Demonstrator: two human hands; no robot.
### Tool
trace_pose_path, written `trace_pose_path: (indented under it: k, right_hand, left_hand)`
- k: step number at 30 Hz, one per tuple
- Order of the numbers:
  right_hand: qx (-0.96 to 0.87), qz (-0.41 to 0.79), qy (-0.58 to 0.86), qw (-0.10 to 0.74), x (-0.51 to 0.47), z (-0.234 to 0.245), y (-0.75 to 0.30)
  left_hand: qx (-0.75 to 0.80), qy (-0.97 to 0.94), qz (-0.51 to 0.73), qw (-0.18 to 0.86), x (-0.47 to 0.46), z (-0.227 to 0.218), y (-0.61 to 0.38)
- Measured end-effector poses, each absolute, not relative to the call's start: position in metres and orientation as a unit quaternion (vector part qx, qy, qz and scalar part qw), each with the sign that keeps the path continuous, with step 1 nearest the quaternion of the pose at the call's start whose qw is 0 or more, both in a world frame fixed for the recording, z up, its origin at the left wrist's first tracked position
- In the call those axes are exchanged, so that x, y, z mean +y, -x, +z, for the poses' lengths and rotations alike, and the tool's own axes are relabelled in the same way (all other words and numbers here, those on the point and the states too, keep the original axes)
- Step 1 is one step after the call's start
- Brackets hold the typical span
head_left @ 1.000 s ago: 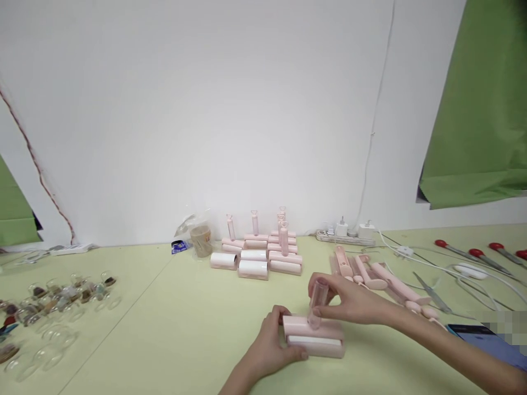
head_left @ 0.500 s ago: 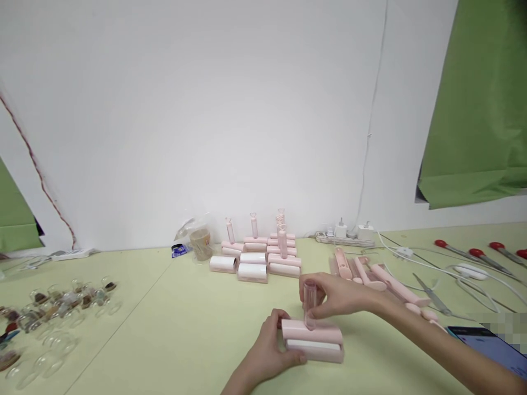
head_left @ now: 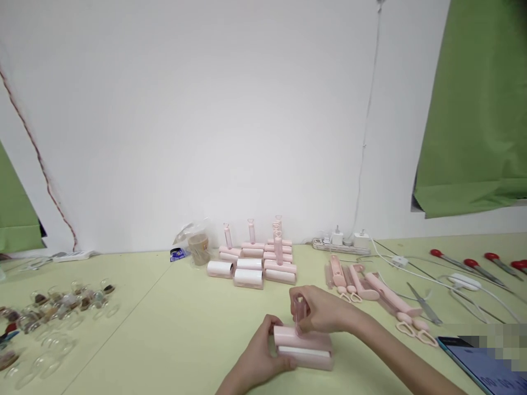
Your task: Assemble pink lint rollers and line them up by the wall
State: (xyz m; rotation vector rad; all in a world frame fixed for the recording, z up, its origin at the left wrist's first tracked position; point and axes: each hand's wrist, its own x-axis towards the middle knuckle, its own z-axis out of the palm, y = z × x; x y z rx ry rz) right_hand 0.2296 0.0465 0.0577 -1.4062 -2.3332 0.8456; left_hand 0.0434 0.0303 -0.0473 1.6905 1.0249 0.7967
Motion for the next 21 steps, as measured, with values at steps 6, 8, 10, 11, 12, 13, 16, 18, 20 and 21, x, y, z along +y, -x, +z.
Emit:
trace_pose_path:
  k: [6, 8, 10, 11, 12, 13, 16, 18, 20, 21]
  right_hand:
    - [-0.823, 0.290, 0.466, 0.147, 0.042, 0.054, -0.234]
    - [-0.834, 0.299, 0.443, 0.136, 0.043, 0.053, -0.248]
    - [-0.841, 0.286, 0.438, 0.141, 0.049, 0.052, -0.269]
    - [-0.841, 0.267, 0.447, 0.151, 0.053, 0.051, -0.282]
    - [-0.839, 0.240, 0.460, 0.162, 0.058, 0.049, -0.295]
    - [-0.837, 0.210, 0.475, 0.170, 0.064, 0.046, -0.307]
    - [-0.842, 0.143, 0.495, 0.159, 0.079, 0.033, -0.336]
    - [-0.847, 0.113, 0.499, 0.142, 0.085, 0.021, -0.346]
    - [-0.844, 0.078, 0.511, 0.139, 0.088, 0.010, -0.347]
    - [-0.841, 0.059, 0.519, 0.142, 0.087, 0.005, -0.345]
  left_hand:
    - [0.411, -0.710, 0.330, 0.467, 0.027, -0.050, -0.042]
    - [0.405, -0.711, 0.328, 0.472, 0.026, -0.053, -0.040]
    - [0.418, -0.703, 0.323, 0.477, 0.027, -0.053, -0.038]
    - [0.427, -0.694, 0.333, 0.475, 0.030, -0.051, -0.038]
    - [0.431, -0.685, 0.354, 0.468, 0.033, -0.048, -0.038]
    - [0.426, -0.677, 0.386, 0.460, 0.038, -0.042, -0.040]
    - [0.352, -0.665, 0.472, 0.459, 0.051, -0.019, -0.055]
    - [0.300, -0.657, 0.480, 0.498, 0.056, -0.003, -0.073]
    - [0.254, -0.632, 0.480, 0.553, 0.057, 0.007, -0.092]
    - [0.238, -0.615, 0.480, 0.578, 0.056, 0.010, -0.101]
